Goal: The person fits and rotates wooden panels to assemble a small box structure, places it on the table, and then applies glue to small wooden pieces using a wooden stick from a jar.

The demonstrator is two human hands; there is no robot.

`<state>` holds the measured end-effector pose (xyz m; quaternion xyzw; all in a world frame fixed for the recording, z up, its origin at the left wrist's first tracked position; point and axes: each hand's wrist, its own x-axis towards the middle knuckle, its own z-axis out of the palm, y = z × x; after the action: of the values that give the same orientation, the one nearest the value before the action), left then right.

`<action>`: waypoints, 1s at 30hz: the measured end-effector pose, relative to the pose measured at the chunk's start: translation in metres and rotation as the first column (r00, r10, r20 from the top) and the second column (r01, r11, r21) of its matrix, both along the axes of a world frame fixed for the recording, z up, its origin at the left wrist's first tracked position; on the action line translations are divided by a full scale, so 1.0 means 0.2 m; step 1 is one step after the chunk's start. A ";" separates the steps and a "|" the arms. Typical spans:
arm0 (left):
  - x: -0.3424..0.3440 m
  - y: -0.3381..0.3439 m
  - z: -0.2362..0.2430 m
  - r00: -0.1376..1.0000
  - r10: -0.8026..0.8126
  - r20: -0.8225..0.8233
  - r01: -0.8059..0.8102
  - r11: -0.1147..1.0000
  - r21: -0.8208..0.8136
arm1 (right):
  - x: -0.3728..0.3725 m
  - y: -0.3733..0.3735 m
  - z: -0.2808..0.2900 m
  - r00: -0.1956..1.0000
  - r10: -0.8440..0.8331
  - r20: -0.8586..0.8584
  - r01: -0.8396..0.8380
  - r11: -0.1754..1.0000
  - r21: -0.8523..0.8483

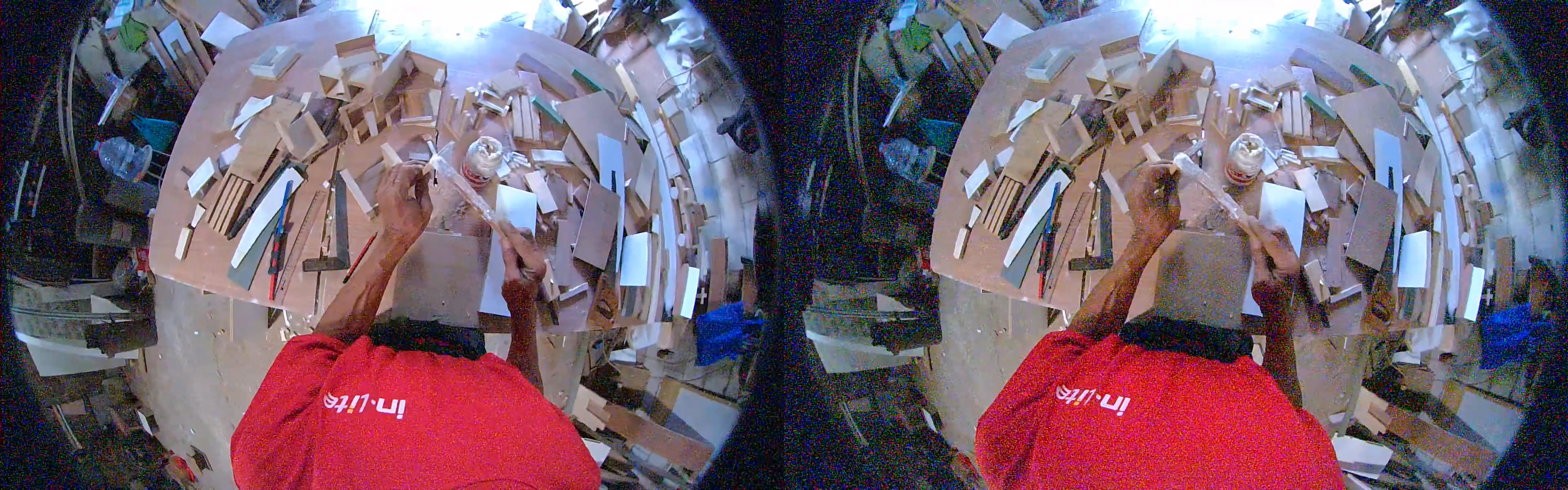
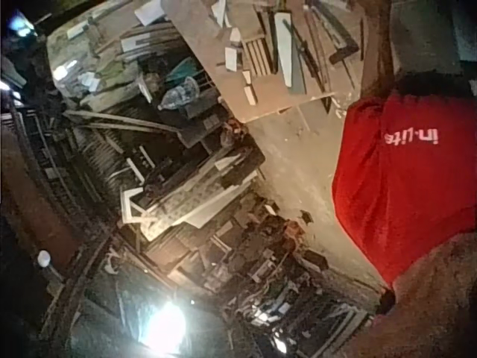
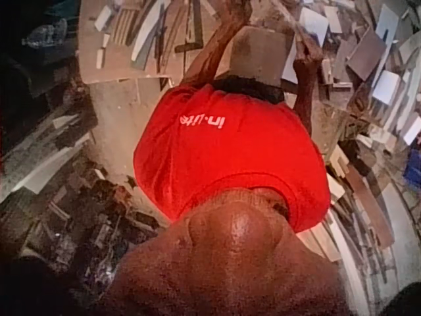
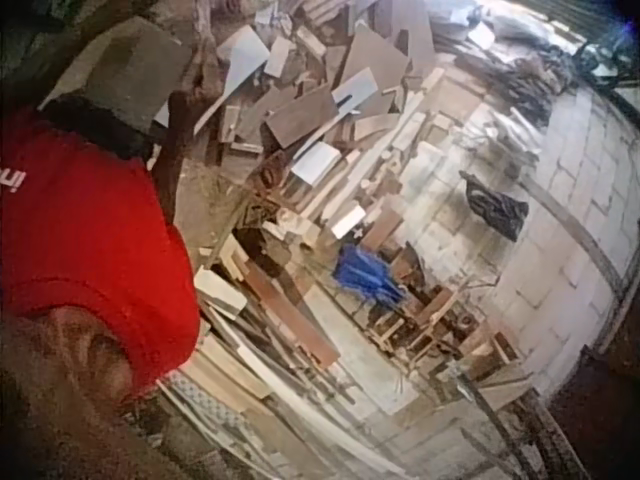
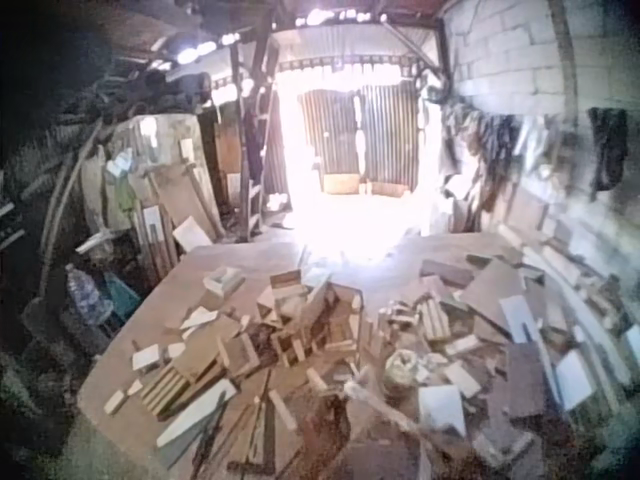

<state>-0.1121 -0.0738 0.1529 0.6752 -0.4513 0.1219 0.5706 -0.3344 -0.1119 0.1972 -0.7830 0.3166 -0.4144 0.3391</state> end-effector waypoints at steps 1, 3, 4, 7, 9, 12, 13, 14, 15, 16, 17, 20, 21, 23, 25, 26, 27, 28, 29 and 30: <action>0.00 0.00 0.01 1.000 -0.001 0.022 0.002 1.000 -0.015 | -0.01 0.00 -0.02 0.999 0.016 0.034 -0.015 1.000 -0.015; -0.02 0.01 0.04 0.999 0.007 0.041 -0.007 1.000 -0.002 | -0.03 -0.01 -0.08 0.998 -0.052 0.037 0.052 0.999 -0.014; -0.02 0.01 0.05 0.998 0.025 0.061 -0.025 1.000 0.011 | -0.01 -0.01 -0.07 0.993 -0.109 0.042 0.110 0.994 -0.011; 0.01 0.02 0.05 0.992 0.036 0.120 -0.040 0.999 0.033 | 0.01 0.00 0.01 0.998 -0.033 -0.047 0.036 0.997 0.074; 0.00 0.02 0.06 0.992 0.057 0.112 -0.061 0.998 0.034 | 0.00 -0.01 0.00 1.000 -0.013 -0.007 0.013 0.999 0.048; 0.01 0.03 0.06 0.995 0.058 0.086 -0.063 0.996 0.058 | -0.01 -0.01 0.01 0.999 -0.033 0.020 0.032 0.998 0.050; 0.01 0.03 0.05 0.997 0.037 0.067 -0.042 0.996 0.081 | -0.01 -0.01 0.01 0.997 -0.075 0.006 0.075 0.994 0.078; 0.01 0.03 0.05 0.997 0.034 0.067 -0.039 0.996 0.081 | -0.01 -0.01 0.01 0.997 -0.078 0.006 0.078 0.994 0.078; 0.00 0.02 0.06 0.997 0.036 0.063 -0.040 0.997 0.063 | 0.00 -0.02 0.01 0.997 -0.078 0.020 0.077 0.996 0.054; 0.01 0.02 0.06 0.997 0.041 0.060 -0.044 0.998 0.045 | 0.02 -0.02 0.02 0.997 -0.075 0.035 0.074 0.997 0.029; 0.01 0.02 0.06 0.997 0.041 0.062 -0.044 0.998 0.045 | 0.02 -0.01 0.04 0.997 -0.074 0.036 0.073 0.997 0.029; 0.00 0.03 0.06 0.996 0.040 0.084 -0.044 0.998 0.036 | 0.02 0.00 0.08 0.991 -0.112 0.068 0.071 0.895 0.440; 0.00 0.03 0.06 0.997 0.034 0.075 -0.038 0.998 0.045 | 0.02 -0.01 0.05 0.991 -0.115 0.070 0.070 0.885 0.460; -0.01 0.03 0.07 0.997 0.026 0.069 -0.029 0.998 0.054 | 0.03 -0.03 0.00 0.990 -0.120 0.076 0.069 0.875 0.480; 0.00 0.02 0.07 0.997 -0.013 0.082 0.016 0.999 -0.034 | 0.02 -0.06 -0.06 0.979 -0.184 0.093 0.104 0.830 0.548; 0.00 0.02 0.06 0.996 -0.018 0.082 0.021 0.999 -0.034 | 0.02 -0.08 -0.09 0.978 -0.189 0.093 0.108 0.830 0.548; -0.01 0.02 0.06 0.998 -0.024 0.057 0.025 1.000 -0.014 | 0.02 -0.09 -0.12 0.969 -0.218 0.115 0.121 0.827 0.548; 0.00 0.03 0.06 0.999 -0.028 0.031 0.027 1.000 0.008 | 0.02 -0.09 -0.12 0.960 -0.245 0.136 0.133 0.825 0.549; 0.00 0.03 0.05 0.999 -0.030 0.031 0.030 1.000 0.008 | 0.02 -0.09 -0.11 0.959 -0.248 0.136 0.135 0.825 0.549; 0.01 0.02 0.05 0.999 -0.023 0.047 0.022 1.000 0.007 | 0.01 -0.08 -0.09 0.960 -0.229 0.161 0.118 0.852 0.510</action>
<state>-0.1110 -0.0689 0.1632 0.6690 -0.4726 0.1298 0.5588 -0.3316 -0.1276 0.1798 -0.5879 0.4433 -0.4308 0.5217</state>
